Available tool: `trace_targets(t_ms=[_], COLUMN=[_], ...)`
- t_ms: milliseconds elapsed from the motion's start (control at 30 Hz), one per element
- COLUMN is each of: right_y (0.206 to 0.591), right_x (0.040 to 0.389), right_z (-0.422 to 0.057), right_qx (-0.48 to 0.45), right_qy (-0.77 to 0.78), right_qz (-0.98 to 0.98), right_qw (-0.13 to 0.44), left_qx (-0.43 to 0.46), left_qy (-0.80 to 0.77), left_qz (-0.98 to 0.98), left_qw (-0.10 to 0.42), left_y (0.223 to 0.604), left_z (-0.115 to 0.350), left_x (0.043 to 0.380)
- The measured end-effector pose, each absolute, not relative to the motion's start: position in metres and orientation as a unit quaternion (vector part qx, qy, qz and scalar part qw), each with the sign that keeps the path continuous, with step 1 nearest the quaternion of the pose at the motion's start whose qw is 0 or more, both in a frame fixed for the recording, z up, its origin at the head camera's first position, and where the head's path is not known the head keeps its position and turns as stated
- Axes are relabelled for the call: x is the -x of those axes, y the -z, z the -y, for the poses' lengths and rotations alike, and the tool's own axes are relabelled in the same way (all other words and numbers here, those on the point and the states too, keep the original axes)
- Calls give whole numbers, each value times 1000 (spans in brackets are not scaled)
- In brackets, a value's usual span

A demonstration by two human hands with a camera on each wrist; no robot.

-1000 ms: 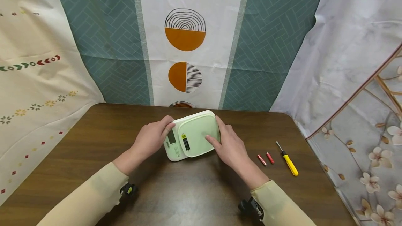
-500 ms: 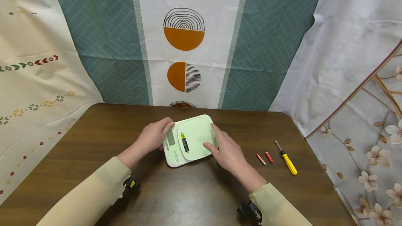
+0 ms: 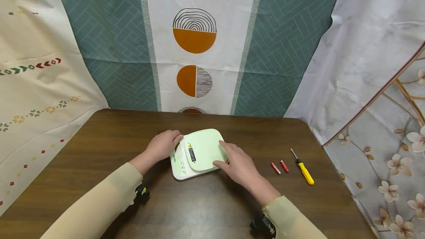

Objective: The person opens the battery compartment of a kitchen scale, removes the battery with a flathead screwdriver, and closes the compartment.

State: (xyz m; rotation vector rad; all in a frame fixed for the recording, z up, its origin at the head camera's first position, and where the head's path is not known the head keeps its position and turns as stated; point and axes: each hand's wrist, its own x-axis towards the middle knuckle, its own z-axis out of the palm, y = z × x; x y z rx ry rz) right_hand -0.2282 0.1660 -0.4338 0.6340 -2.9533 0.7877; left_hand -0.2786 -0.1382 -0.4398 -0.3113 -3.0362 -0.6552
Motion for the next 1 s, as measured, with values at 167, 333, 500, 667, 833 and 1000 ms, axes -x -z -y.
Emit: trace_targets(t_ms=[167,333,500,667,833,1000], right_y=[439,441,445,445,446,448], right_x=[225,223,223,224,225,225], right_z=[-167,-167,-167,-166,-167,-169], right_qx=[-210,-212,-208,-205,-208,-223], right_qy=[-238,-220,-197,-186,-174,-161], right_qz=[948,952,958,961,962,961], right_qw=[2,6,8,9,16,31], left_qx=[94,103,105,105,120,125], left_qy=[170,113,79,82,84,75], left_qz=[981,988,991,991,989,989], left_qw=[12,23,10,7,13,0], left_y=[444,442,445,445,444,445], left_z=[135,134,135,136,136,137], left_x=[279,277,276,275,271,266])
